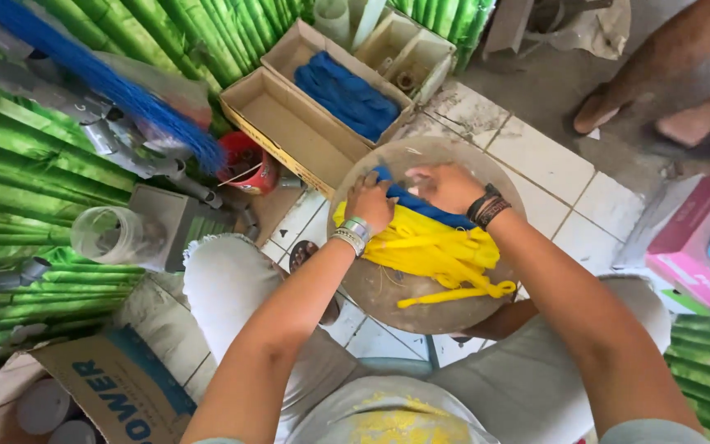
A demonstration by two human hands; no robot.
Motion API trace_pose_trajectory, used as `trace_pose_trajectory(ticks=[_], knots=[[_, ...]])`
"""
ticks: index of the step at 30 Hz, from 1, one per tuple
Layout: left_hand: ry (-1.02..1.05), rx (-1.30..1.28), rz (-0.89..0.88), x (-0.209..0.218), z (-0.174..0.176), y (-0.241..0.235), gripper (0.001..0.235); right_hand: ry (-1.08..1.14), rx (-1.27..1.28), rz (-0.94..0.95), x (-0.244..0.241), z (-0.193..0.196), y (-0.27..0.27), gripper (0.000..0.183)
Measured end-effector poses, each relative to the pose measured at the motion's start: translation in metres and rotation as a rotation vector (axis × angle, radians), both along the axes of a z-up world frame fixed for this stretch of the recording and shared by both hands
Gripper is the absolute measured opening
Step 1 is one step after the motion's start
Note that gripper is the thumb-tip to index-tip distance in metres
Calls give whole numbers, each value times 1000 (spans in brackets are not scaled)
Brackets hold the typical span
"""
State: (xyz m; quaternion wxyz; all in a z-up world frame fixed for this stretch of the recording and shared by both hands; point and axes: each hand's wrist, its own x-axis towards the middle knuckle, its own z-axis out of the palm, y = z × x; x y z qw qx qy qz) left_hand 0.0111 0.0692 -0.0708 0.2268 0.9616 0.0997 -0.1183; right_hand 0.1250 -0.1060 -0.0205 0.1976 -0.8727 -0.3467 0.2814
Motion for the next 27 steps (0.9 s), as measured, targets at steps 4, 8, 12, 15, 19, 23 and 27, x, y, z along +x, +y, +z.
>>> trace_pose_trajectory(ticks=[4,8,12,15,19,23,27], knots=[[1,31,-34,-4,7,0,49,-85,-34,35,-12,10,-25,47],[36,86,-107,-7,4,4,52,16,-100,-57,-23,19,-40,50],[44,120,-148,-8,11,4,51,25,-124,-57,-24,12,-47,53],[-3,96,-97,4,-9,13,49,10,-155,-65,-26,15,-50,53],[79,41,19,15,-21,23,58,9,-187,-62,-29,3,-58,57],[80,-40,91,21,-18,29,62,1,-318,-64,-33,10,-63,58],[72,-23,77,9,39,19,56,4,-379,-58,-26,-27,-78,65]])
